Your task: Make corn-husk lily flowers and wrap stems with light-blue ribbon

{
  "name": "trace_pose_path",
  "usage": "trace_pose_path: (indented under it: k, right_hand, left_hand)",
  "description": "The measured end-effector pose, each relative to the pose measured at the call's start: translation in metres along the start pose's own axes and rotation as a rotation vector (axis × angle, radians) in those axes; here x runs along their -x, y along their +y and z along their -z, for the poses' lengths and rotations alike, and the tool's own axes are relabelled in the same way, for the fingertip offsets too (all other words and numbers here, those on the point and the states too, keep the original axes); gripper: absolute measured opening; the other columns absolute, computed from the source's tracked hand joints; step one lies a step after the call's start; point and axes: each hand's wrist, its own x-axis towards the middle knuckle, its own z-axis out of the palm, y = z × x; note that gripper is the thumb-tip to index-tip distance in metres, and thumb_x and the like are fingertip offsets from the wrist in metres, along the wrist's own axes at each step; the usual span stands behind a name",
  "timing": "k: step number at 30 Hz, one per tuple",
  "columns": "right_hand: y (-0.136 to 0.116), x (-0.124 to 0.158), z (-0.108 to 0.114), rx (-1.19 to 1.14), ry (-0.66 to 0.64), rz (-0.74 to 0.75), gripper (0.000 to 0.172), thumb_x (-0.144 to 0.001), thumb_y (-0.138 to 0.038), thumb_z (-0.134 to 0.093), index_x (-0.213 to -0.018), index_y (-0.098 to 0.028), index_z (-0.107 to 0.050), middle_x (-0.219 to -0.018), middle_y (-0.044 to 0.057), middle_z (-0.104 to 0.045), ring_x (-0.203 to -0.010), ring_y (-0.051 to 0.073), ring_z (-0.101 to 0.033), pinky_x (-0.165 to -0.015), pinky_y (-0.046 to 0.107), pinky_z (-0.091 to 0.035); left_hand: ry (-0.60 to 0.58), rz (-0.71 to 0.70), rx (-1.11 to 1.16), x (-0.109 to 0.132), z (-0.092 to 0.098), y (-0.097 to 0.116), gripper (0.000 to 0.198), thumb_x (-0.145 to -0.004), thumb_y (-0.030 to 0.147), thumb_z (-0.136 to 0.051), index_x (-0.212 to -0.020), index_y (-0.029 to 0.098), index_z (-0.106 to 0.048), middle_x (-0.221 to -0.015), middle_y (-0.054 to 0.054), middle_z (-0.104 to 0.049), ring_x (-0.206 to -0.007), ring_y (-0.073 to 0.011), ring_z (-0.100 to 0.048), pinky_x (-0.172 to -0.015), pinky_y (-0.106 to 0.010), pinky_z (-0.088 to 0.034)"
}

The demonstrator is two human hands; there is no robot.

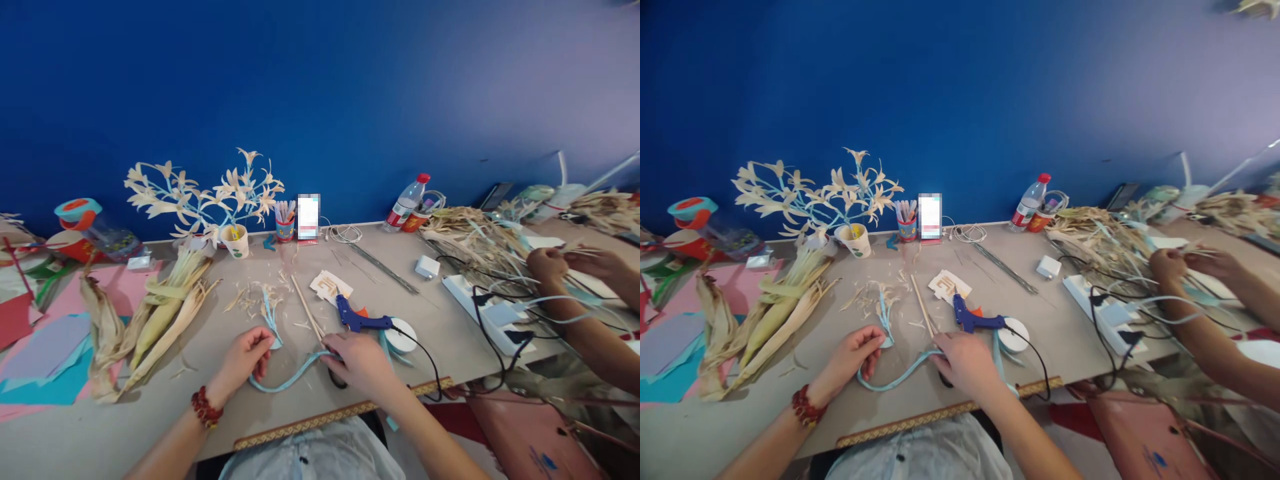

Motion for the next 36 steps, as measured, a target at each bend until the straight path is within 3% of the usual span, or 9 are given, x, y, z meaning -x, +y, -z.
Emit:
trace_pose_path:
  k: [5, 7, 10, 12, 15, 18, 27, 33, 36]
  right_hand:
    - [0.01, 0.037, -0.006, -0.109, 0.071, 0.111, 0.024, -0.089, -0.01, -0.047, -0.103, -0.018, -0.065, -0.096, 0.009, -0.069, -0.093, 0.022, -0.06, -0.08, 0.03, -0.043]
    - [0.012, 0.05, -0.009, -0.152, 0.084, 0.173, 0.023, -0.092, -0.012, -0.045, -0.101, -0.018, -0.065, -0.09, 0.008, -0.068, -0.089, 0.021, -0.059, -0.078, 0.03, -0.043]
    - [0.014, 0.063, -0.012, -0.221, -0.007, 0.274, 0.018, -0.095, -0.021, -0.048, -0.095, -0.021, -0.066, -0.081, 0.005, -0.066, -0.082, 0.019, -0.059, -0.074, 0.028, -0.043]
    - [0.015, 0.064, -0.015, -0.227, 0.005, 0.218, 0.019, -0.096, -0.024, -0.047, -0.09, -0.02, -0.065, -0.081, 0.005, -0.066, -0.082, 0.018, -0.06, -0.075, 0.027, -0.043]
    - [0.014, 0.055, -0.019, -0.126, 0.079, -0.021, 0.012, -0.094, -0.025, -0.051, -0.089, -0.018, -0.061, -0.09, 0.007, -0.067, -0.086, 0.02, -0.062, -0.074, 0.028, -0.044]
    - [0.007, 0.042, -0.021, 0.01, 0.036, -0.19, 0.012, -0.088, -0.026, -0.059, -0.097, -0.018, -0.058, -0.098, 0.008, -0.067, -0.086, 0.023, -0.066, -0.065, 0.028, -0.043]
    - [-0.011, 0.031, 0.009, 0.123, -0.079, -0.304, 0.019, -0.083, -0.022, -0.055, -0.1, -0.016, -0.061, -0.091, 0.011, -0.072, -0.081, 0.027, -0.07, -0.06, 0.029, -0.041]
    - [0.02, 0.051, 0.014, -0.247, -0.094, -0.324, 0.018, -0.074, -0.021, -0.061, -0.093, -0.02, -0.061, -0.081, 0.004, -0.07, -0.077, 0.023, -0.068, -0.063, 0.028, -0.044]
    - [0.046, 0.069, 0.005, -0.759, -0.22, -0.378, 0.021, -0.075, -0.028, -0.062, -0.093, -0.02, -0.057, -0.081, 0.002, -0.065, -0.061, 0.016, -0.064, -0.05, 0.023, -0.044]
  left_hand:
    - [-0.007, -0.01, -0.002, -0.002, 0.001, -0.002, 0.038, -0.073, 0.055, -0.065, -0.078, 0.019, -0.054, -0.057, 0.008, -0.052, -0.036, -0.0068, -0.049, -0.034, -0.017, -0.04]
    - [-0.01, -0.009, -0.005, -0.002, 0.001, -0.003, 0.037, -0.075, 0.054, -0.064, -0.079, 0.019, -0.054, -0.057, 0.008, -0.052, -0.037, -0.0067, -0.05, -0.034, -0.017, -0.04]
    - [-0.011, -0.011, -0.006, -0.001, 0.002, -0.003, 0.035, -0.077, 0.052, -0.062, -0.079, 0.019, -0.054, -0.058, 0.008, -0.053, -0.037, -0.0066, -0.05, -0.035, -0.017, -0.041]
    - [-0.005, -0.011, -0.01, -0.001, 0.002, -0.003, 0.034, -0.077, 0.052, -0.062, -0.079, 0.019, -0.054, -0.058, 0.008, -0.052, -0.037, -0.0066, -0.05, -0.034, -0.017, -0.04]
    - [0.004, -0.006, -0.019, 0.0, 0.001, -0.002, 0.034, -0.076, 0.052, -0.063, -0.078, 0.019, -0.054, -0.058, 0.007, -0.052, -0.037, -0.0068, -0.05, -0.034, -0.017, -0.039]
    - [0.006, -0.004, -0.019, 0.001, 0.0, -0.001, 0.035, -0.075, 0.052, -0.064, -0.077, 0.019, -0.054, -0.057, 0.007, -0.052, -0.037, -0.0072, -0.05, -0.034, -0.017, -0.04]
    - [0.006, 0.001, -0.017, 0.002, 0.0, 0.003, 0.035, -0.073, 0.053, -0.065, -0.076, 0.019, -0.054, -0.056, 0.007, -0.052, -0.036, -0.0073, -0.05, -0.034, -0.017, -0.039]
    - [-0.009, -0.01, -0.011, 0.001, 0.0, 0.002, 0.037, -0.074, 0.055, -0.064, -0.076, 0.019, -0.054, -0.057, 0.008, -0.051, -0.037, -0.0072, -0.05, -0.034, -0.017, -0.04]
    - [-0.012, -0.009, -0.004, 0.0, 0.001, 0.001, 0.036, -0.075, 0.054, -0.064, -0.076, 0.019, -0.054, -0.058, 0.008, -0.052, -0.037, -0.0071, -0.05, -0.033, -0.017, -0.04]
